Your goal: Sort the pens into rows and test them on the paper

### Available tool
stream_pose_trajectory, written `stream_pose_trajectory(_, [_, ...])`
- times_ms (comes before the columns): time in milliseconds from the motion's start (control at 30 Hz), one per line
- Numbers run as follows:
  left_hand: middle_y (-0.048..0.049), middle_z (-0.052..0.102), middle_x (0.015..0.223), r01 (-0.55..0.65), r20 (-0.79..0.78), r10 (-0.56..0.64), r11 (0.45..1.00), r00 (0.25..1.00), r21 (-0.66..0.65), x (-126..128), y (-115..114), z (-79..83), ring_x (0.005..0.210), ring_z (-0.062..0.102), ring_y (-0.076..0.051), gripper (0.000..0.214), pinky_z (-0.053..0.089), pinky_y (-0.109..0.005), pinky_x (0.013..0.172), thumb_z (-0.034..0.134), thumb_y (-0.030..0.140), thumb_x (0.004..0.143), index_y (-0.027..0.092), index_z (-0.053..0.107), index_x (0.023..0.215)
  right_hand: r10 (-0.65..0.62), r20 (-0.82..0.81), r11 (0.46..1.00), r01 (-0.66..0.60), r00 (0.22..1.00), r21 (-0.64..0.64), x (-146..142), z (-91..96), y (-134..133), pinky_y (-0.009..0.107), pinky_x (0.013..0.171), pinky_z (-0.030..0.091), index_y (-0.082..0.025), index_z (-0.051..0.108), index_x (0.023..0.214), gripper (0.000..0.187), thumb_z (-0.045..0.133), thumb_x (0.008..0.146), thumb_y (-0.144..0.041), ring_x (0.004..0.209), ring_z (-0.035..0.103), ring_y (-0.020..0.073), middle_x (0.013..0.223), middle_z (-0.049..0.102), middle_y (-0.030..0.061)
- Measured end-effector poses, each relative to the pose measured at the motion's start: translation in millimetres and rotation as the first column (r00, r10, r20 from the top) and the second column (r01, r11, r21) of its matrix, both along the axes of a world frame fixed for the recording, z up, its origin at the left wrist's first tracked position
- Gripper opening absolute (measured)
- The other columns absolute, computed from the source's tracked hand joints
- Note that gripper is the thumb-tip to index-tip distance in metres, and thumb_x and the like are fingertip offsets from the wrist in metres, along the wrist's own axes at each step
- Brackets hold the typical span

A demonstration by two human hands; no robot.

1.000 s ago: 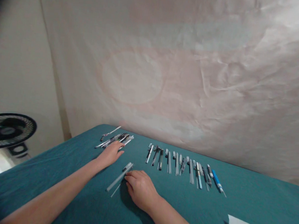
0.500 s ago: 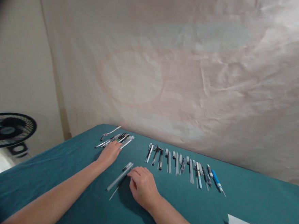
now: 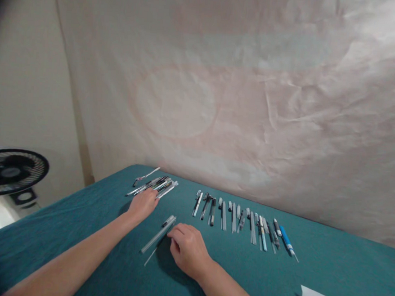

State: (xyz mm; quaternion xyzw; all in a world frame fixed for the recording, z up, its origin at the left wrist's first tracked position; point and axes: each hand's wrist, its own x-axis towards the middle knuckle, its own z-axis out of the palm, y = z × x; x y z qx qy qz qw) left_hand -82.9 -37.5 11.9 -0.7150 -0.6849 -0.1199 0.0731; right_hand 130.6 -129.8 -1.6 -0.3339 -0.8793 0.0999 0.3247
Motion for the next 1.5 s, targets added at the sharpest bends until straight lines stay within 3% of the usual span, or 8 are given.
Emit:
stream_pose_trajectory(300, [-0.0131, 0.059, 0.093, -0.019, 0.151, 0.02, 1.0, 0.988, -0.004, -7.2, 1.8, 6.5, 0.086, 0.058, -0.023, 0.03, 0.042, -0.032, 0.076, 0.038, 0.031, 0.084, 0.013, 0.062, 0.085, 0.017, -0.055, 1.0, -0.018, 0.998, -0.013, 0.1, 1.5, -1.7, 0.025, 0.076, 0.042, -0.021, 0.06, 0.092, 0.027, 0.043, 0.076, -0.006, 0.083, 0.056, 0.0143, 0.089, 0.062, 0.0038])
stream_pose_trajectory(433, [-0.0113, 0.06, 0.093, 0.042, 0.271, -0.051, 0.998, 0.961, 0.038, -1.3, 1.3, 21.2, 0.088, 0.057, -0.022, 0.033, 0.04, -0.032, 0.08, 0.035, 0.034, 0.085, 0.014, 0.062, 0.087, -0.072, -0.263, 0.992, 0.043, 0.962, -0.115, 3.3, -0.2, 4.7, 0.025, 0.07, 0.044, -0.021, 0.06, 0.094, 0.024, 0.044, 0.078, -0.012, 0.077, 0.057, 0.014, 0.089, 0.062, 0.0042])
stream_pose_trajectory(667, [-0.0021, 0.067, 0.083, 0.36, 0.485, -0.327, 0.933, 0.811, 0.026, 42.0, -21.5, 34.7, 0.076, 0.059, -0.015, 0.033, 0.042, -0.022, 0.067, 0.038, 0.035, 0.084, 0.016, 0.064, 0.088, -0.5, -0.703, 0.81, -0.015, 0.506, -0.587, 21.7, 12.0, 33.7, 0.021, 0.045, 0.044, -0.017, 0.051, 0.106, 0.036, 0.053, 0.077, -0.04, 0.059, 0.056, 0.0122, 0.086, 0.06, 0.005])
stream_pose_trajectory(900, [-0.0036, 0.064, 0.082, 0.514, 0.58, -0.421, 0.858, 0.697, 0.005, 73.1, -58.4, 44.3, 0.073, 0.056, -0.015, 0.027, 0.04, -0.024, 0.066, 0.044, 0.033, 0.079, 0.015, 0.064, 0.084, -0.575, -0.795, 0.76, -0.234, 0.193, -0.607, 43.8, 24.8, 46.0, 0.015, 0.044, 0.043, -0.016, 0.06, 0.078, 0.025, 0.065, 0.067, -0.038, 0.055, 0.053, 0.0072, 0.072, 0.06, 0.0001])
stream_pose_trajectory(1067, [-0.003, 0.059, 0.08, 0.475, 0.542, -0.445, 0.875, 0.713, 0.093, 80.9, -80.2, 66.2, 0.076, 0.053, -0.015, 0.025, 0.039, -0.024, 0.067, 0.039, 0.031, 0.083, 0.017, 0.06, 0.081, -0.573, -0.8, 0.696, -0.41, 0.177, -0.589, 39.8, 32.9, 41.5, 0.016, 0.041, 0.043, -0.014, 0.063, 0.08, 0.02, 0.062, 0.069, -0.031, 0.055, 0.055, 0.0088, 0.077, 0.065, 0.0039])
stream_pose_trajectory(1267, [-0.0018, 0.058, 0.075, 0.456, 0.542, -0.43, 0.885, 0.722, 0.095, 83.9, -94.1, 70.6, 0.072, 0.052, -0.014, 0.024, 0.038, -0.024, 0.065, 0.038, 0.03, 0.084, 0.017, 0.058, 0.08, -0.527, -0.845, 0.723, -0.475, 0.09, -0.501, 34.4, 51.1, 20.5, 0.017, 0.042, 0.045, -0.012, 0.062, 0.085, 0.02, 0.059, 0.07, -0.024, 0.055, 0.056, 0.0097, 0.079, 0.067, 0.0073])
stream_pose_trajectory(1400, [-0.0029, 0.059, 0.082, 0.491, 0.548, -0.439, 0.869, 0.712, 0.059, 81.3, -114.3, 85.2, 0.074, 0.053, -0.015, 0.022, 0.041, -0.026, 0.069, 0.042, 0.032, 0.083, 0.018, 0.059, 0.084, -0.576, -0.803, 0.67, -0.472, 0.154, -0.572, 38.9, 47.2, 4.1, 0.016, 0.043, 0.045, -0.013, 0.062, 0.084, 0.026, 0.062, 0.072, -0.036, 0.056, 0.056, 0.0091, 0.076, 0.066, 0.0065])
stream_pose_trajectory(1500, [-0.0051, 0.057, 0.103, 0.541, 0.561, -0.495, 0.835, 0.663, 0.098, 59.5, -155.7, 72.0, 0.094, 0.051, -0.018, 0.028, 0.04, -0.033, 0.084, 0.045, 0.033, 0.082, 0.023, 0.054, 0.106, -0.647, -0.727, 0.595, -0.443, 0.231, -0.671, 41.9, 31.8, -5.4, 0.015, 0.042, 0.043, -0.013, 0.061, 0.079, 0.029, 0.065, 0.069, -0.04, 0.052, 0.054, 0.0071, 0.07, 0.065, 0.0042])
